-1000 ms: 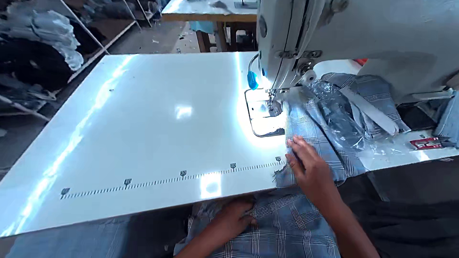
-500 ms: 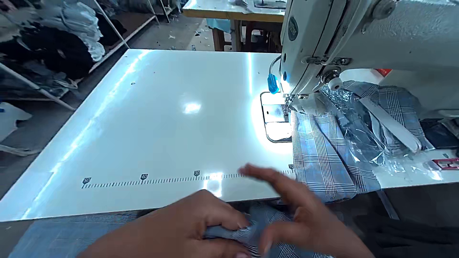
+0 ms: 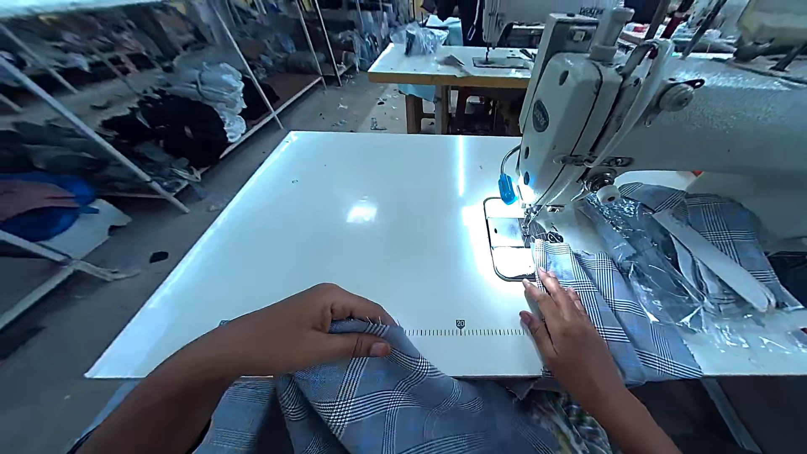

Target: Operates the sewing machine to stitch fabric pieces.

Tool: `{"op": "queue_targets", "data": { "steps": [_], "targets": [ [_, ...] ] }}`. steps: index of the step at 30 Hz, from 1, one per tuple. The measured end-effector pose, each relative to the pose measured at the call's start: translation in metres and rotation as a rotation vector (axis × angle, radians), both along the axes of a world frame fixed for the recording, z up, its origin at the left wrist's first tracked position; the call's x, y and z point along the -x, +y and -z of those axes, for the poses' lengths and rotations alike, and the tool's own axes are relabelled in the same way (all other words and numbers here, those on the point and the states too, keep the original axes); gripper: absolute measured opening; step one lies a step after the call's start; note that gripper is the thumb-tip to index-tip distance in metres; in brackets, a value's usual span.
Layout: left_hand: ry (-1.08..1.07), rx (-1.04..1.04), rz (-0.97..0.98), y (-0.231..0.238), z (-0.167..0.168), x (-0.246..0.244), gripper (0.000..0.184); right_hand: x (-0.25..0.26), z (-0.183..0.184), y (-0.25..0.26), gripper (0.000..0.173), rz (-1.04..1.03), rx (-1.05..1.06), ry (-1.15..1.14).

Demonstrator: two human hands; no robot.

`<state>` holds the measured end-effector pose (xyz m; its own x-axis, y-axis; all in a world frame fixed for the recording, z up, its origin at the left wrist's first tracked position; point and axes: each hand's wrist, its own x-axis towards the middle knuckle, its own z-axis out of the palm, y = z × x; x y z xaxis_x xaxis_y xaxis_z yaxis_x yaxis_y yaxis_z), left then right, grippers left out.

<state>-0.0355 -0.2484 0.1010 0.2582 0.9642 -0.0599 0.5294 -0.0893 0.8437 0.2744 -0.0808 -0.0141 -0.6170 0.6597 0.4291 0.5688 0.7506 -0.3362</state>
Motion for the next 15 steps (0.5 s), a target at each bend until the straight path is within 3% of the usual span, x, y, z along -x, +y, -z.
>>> {"op": "queue_targets", "data": {
  "steps": [4,7,11,13,15],
  "targets": [
    [-0.028,0.046,0.146,0.006,-0.009,-0.008,0.024,0.008,0.004,-0.001,0.038,-0.071,-0.045,0.195],
    [0.039,0.074,0.224,0.019,-0.012,-0.021,0.027,0.013,0.002,-0.008,0.026,-0.339,0.023,0.397],
    [0.171,0.121,0.255,0.043,-0.014,-0.046,0.025,0.021,-0.007,-0.010,0.049,-0.681,0.261,0.344],
    [0.192,0.132,0.281,0.056,-0.018,-0.063,0.025,0.025,-0.010,-0.008,0.065,-0.718,0.229,0.261],
    [0.197,0.111,0.277,0.067,-0.021,-0.078,0.026,0.028,-0.010,-0.007,0.069,-0.746,0.195,0.237]
  ]
}}
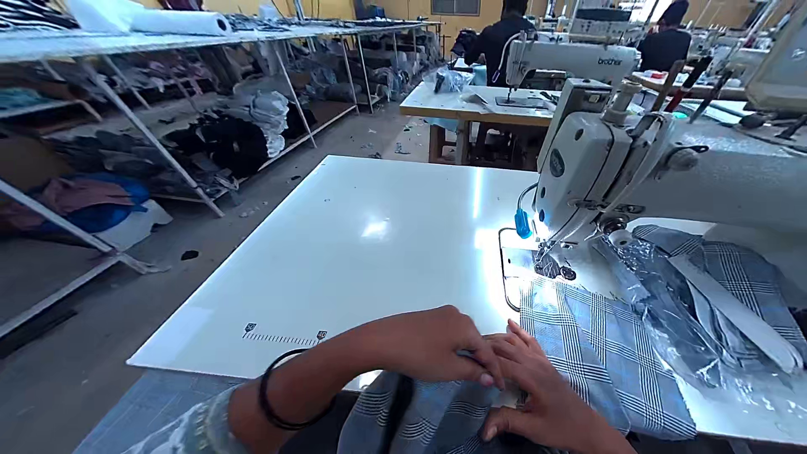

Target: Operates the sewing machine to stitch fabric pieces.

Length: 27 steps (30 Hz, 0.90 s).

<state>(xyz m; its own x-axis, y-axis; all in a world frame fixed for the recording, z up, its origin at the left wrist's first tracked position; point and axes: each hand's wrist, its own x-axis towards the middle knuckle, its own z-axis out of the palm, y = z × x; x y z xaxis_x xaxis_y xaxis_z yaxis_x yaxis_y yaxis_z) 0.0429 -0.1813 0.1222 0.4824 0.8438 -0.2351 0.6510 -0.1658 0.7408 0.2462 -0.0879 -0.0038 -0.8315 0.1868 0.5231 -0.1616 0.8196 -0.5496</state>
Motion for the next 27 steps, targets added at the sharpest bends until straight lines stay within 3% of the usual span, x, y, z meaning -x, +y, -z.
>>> {"op": "queue_targets", "data": {
  "steps": [3,6,8,11,14,16,19,21,24,27],
  "targets": [
    [-0.038,-0.038,-0.070,0.013,0.002,-0.008,0.023,-0.002,0.001,0.003,0.052,-0.043,0.129,0.019],
    [-0.125,0.122,-0.194,0.012,0.003,0.017,0.030,-0.004,0.002,0.007,0.034,0.019,0.340,0.084],
    [-0.124,0.271,-0.274,-0.003,0.002,0.053,0.030,-0.003,0.002,0.010,0.034,0.107,0.416,0.121],
    [-0.106,0.269,-0.360,-0.036,-0.013,0.126,0.011,-0.003,0.004,0.010,0.025,0.267,0.586,0.165],
    [-0.085,0.209,-0.517,-0.076,-0.054,0.198,0.011,-0.006,0.002,0.010,0.018,0.346,0.794,0.184],
    [-0.041,0.171,-0.630,-0.101,-0.083,0.238,0.014,-0.008,-0.006,0.008,0.023,0.340,0.869,0.172],
    [0.072,0.129,-0.841,-0.122,-0.121,0.261,0.023,-0.010,-0.015,0.005,0.027,0.296,0.896,0.145],
    [0.224,0.062,-0.944,-0.122,-0.136,0.263,0.020,-0.012,-0.017,0.003,0.022,0.264,0.855,0.112],
    [0.465,-0.099,-0.977,-0.113,-0.143,0.272,0.007,-0.013,-0.016,0.002,0.010,0.229,0.722,0.065],
    [0.645,-0.294,-1.016,-0.105,-0.149,0.271,0.019,-0.010,-0.011,0.001,0.017,0.207,0.575,0.052]
  ]
}}
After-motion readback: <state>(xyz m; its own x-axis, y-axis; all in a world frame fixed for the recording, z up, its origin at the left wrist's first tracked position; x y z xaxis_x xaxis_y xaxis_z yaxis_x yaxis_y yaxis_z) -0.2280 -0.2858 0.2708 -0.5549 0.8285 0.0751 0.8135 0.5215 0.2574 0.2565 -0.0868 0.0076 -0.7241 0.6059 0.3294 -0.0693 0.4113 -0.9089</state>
